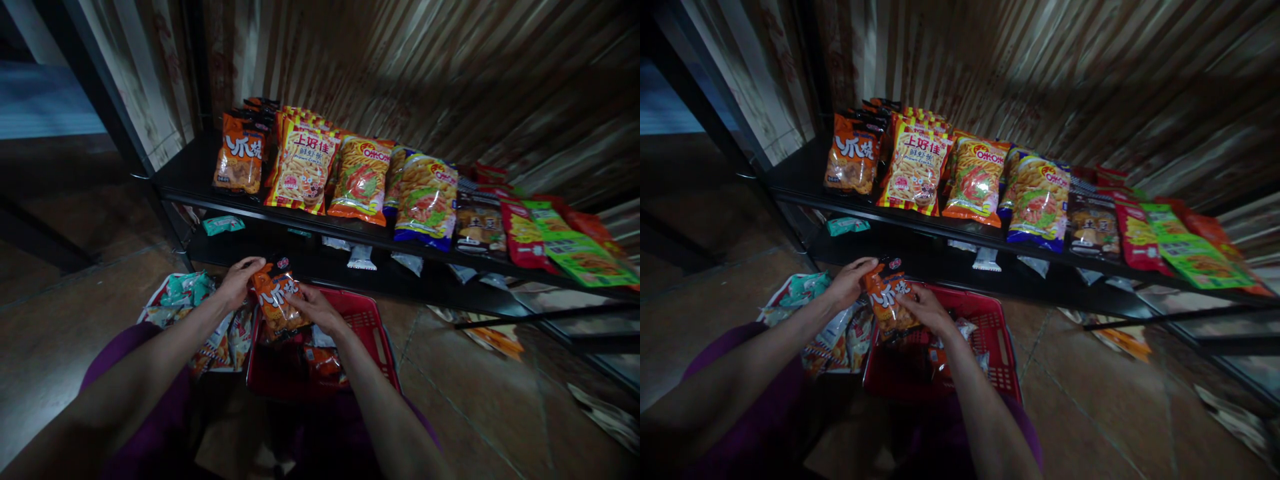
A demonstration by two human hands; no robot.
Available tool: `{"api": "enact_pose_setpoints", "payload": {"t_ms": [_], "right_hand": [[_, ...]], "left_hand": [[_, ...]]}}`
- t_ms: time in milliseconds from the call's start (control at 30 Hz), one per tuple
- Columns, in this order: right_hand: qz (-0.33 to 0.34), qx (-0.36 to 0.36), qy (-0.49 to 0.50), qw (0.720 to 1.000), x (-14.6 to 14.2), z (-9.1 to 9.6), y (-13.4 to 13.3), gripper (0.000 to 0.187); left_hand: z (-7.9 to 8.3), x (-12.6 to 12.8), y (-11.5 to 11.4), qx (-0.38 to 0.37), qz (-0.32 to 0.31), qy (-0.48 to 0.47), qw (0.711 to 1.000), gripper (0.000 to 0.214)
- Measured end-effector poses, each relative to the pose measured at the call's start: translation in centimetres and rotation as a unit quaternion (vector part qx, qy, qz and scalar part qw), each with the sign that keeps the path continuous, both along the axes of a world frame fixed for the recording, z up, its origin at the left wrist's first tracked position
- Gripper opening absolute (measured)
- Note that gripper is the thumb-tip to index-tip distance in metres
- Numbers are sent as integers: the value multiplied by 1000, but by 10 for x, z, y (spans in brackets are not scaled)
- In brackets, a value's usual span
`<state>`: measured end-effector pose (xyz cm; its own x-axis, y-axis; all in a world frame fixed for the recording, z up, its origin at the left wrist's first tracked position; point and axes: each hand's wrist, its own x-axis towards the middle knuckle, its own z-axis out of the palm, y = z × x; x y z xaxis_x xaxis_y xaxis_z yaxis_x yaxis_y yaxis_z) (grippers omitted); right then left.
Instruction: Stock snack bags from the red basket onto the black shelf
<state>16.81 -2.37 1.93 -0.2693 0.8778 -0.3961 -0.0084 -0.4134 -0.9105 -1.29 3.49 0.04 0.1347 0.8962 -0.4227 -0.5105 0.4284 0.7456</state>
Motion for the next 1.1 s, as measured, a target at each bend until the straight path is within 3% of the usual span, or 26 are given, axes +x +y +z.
{"api": "enact_pose_setpoints", "payload": {"t_ms": [100, 167, 300, 433, 533, 733, 967, 1100], "right_hand": [[-4, 13, 6, 1000, -2, 1, -1, 39], [-49, 40, 6, 998, -3, -1, 2, 38], [-149, 62, 13, 987, -4, -9, 10, 38], [-148, 56, 15, 987, -3, -16, 15, 36], [-196, 45, 14, 979, -3, -20, 16, 30], [-296, -23, 69, 953, 1, -24, 21, 26], [-397, 0, 115, 911, 20, -34, 30, 19], [-432, -6, 113, 895, 27, -36, 32, 23]], "left_hand": [[-2, 0, 0, -9, 23, 4, 1000, 36], [-3, 3, -1, -3, 34, 19, 999, 37], [-5, 9, -8, 22, 11, 52, 998, 37], [-3, 14, -14, 5, 4, 41, 999, 37], [-2, 14, -15, -8, -16, 34, 999, 36], [0, 13, -18, 1, -105, -47, 993, 33], [-7, 9, -29, -47, -313, -81, 945, 46], [-17, 13, -37, -31, -315, -36, 948, 42]]}}
